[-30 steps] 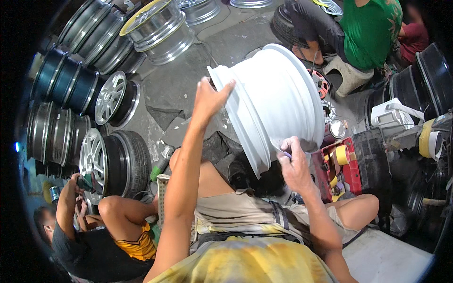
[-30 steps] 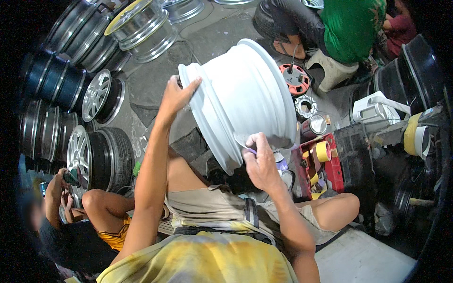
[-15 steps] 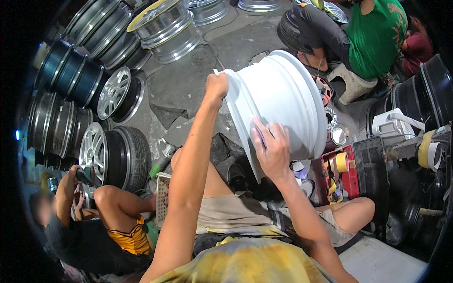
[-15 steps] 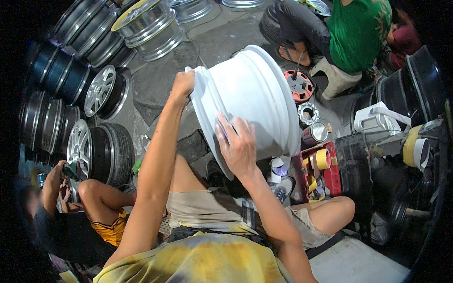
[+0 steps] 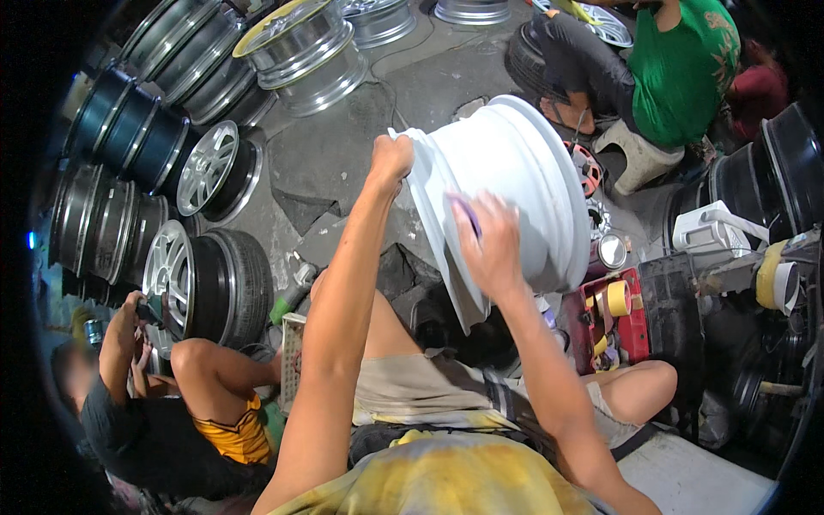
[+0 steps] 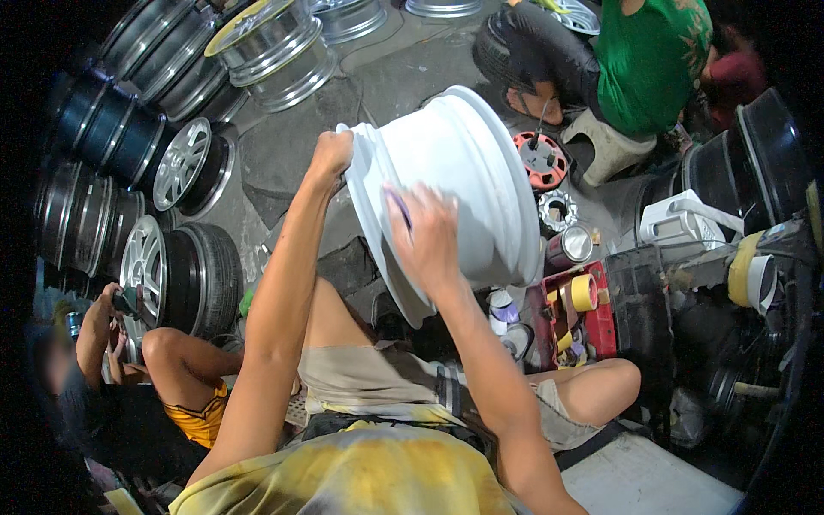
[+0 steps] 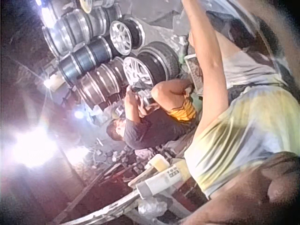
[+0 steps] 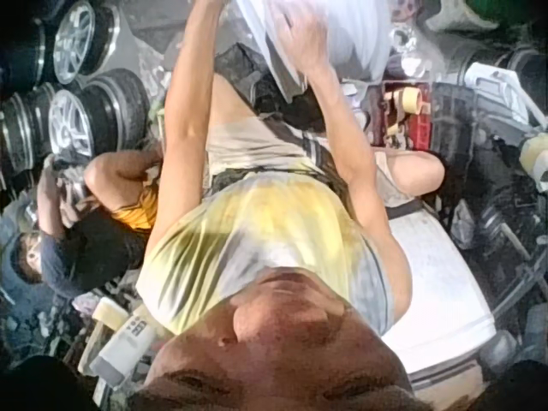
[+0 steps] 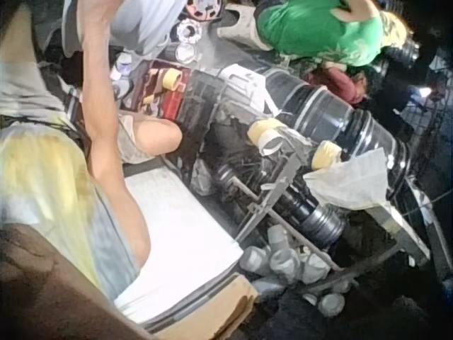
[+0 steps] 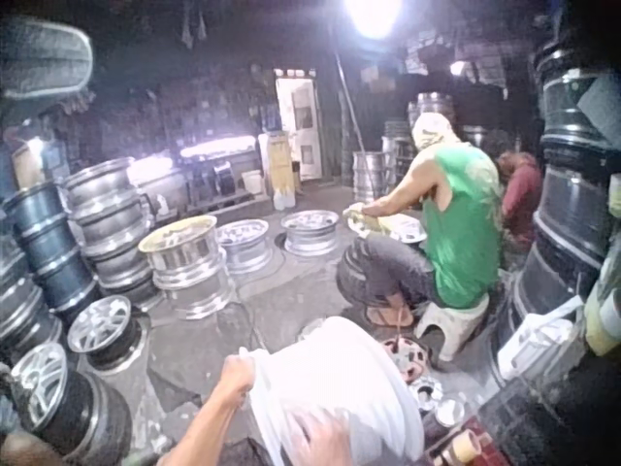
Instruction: The person scrubs a white wheel rim with a purple abrasive pad, rotating it to clean the outer barrel and inner face. The person then flips the rim and scrubs the inner spokes and backside. The person works while sitting on the floor in a workshop filled with other rims.
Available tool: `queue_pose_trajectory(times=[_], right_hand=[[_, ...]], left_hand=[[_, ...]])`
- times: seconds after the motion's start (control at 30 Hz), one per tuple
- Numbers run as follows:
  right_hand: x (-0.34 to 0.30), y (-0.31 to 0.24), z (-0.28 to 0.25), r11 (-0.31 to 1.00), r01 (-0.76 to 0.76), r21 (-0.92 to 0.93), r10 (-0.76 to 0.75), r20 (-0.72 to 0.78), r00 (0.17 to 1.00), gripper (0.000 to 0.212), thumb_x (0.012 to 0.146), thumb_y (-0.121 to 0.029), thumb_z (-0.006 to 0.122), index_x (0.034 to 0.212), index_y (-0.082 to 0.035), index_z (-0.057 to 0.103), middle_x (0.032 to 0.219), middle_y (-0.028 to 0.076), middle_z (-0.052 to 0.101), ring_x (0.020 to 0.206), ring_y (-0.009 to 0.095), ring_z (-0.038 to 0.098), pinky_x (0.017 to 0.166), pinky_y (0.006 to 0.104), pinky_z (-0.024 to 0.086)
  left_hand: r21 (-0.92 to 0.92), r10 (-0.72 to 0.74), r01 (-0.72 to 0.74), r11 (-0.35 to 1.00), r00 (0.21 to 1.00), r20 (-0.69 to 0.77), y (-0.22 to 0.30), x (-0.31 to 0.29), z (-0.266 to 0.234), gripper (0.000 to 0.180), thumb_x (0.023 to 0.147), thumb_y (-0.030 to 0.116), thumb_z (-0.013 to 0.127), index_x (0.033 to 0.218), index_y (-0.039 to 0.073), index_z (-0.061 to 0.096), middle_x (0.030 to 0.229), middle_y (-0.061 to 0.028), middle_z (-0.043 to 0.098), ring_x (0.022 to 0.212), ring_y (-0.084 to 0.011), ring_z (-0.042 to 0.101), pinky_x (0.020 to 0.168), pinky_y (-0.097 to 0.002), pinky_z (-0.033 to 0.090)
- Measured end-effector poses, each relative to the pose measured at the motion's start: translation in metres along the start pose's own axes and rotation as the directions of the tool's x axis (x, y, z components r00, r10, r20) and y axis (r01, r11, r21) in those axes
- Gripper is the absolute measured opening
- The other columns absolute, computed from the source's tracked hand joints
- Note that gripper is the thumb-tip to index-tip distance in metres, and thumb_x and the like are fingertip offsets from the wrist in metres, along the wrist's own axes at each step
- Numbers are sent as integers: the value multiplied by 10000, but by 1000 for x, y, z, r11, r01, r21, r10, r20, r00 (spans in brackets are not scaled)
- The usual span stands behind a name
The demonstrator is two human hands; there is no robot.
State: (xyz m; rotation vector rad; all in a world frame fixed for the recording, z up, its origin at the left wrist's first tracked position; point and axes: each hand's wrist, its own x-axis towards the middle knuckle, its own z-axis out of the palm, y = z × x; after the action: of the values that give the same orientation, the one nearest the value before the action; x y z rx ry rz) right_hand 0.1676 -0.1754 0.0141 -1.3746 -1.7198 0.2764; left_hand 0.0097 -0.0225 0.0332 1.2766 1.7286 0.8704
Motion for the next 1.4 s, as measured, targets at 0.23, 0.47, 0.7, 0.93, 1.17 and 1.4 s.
queue_pose_trajectory(times=[0.23, 0.47, 0.7, 0.93, 1.17, 1.4], right_hand=[[-27, -5, -12, 987, 124, -101, -124, 1, 992, 269, 946, -140, 648, 1195, -101, 741, 861, 86, 581, 845, 271, 549, 754, 414, 370], [-58, 3, -9, 951, 205, -231, -195, 67, 978, 378, 906, -202, 704, 1266, -87, 693, 944, 59, 600, 912, 254, 557, 782, 419, 387], [-29, -3, -11, 922, 254, -291, -250, 50, 967, 394, 865, -163, 736, 1246, -76, 688, 929, 47, 560, 885, 227, 540, 777, 400, 388], [-12, 1, -10, 898, 269, -349, -255, 85, 963, 428, 864, -189, 728, 1271, -75, 663, 986, 51, 579, 946, 241, 547, 808, 412, 402], [-28, -1, -11, 888, 301, -346, -279, 115, 953, 453, 847, -209, 743, 1269, -63, 662, 1034, 52, 583, 1009, 244, 546, 875, 420, 415], [-52, -9, -11, 941, 228, -250, -232, 15, 973, 435, 858, -165, 733, 1284, -99, 678, 958, 50, 575, 941, 249, 541, 809, 418, 388]], left_hand=[[-11, 21, -22, 1000, 996, -88, -29, 27, 3, 495, 863, 172, 516, 1074, -261, 628, 1069, -367, 699, 1018, -377, 723, 845, -442, 539], [36, 58, -53, 998, 982, -180, -28, 28, -2, 510, 863, 163, 515, 1102, -278, 607, 1108, -394, 681, 1061, -378, 715, 865, -435, 542], [-15, 14, -15, 1000, 998, -63, -5, 12, -2, 500, 872, 156, 513, 1116, -268, 612, 1101, -376, 691, 1043, -367, 719, 856, -429, 544], [-19, 4, -4, 1000, 999, -43, -13, 21, 11, 491, 866, 152, 511, 1120, -254, 619, 1070, -338, 703, 1000, -358, 726, 832, -431, 543], [-56, 5, -6, 998, 1000, -19, -13, 24, 3, 483, 858, 121, 492, 1117, -270, 610, 1071, -338, 705, 1011, -344, 720, 833, -427, 538], [16, 16, -15, 1000, 997, -73, -16, 24, -2, 460, 853, 125, 488, 1074, -245, 646, 1037, -338, 713, 1013, -366, 724, 864, -430, 538]])
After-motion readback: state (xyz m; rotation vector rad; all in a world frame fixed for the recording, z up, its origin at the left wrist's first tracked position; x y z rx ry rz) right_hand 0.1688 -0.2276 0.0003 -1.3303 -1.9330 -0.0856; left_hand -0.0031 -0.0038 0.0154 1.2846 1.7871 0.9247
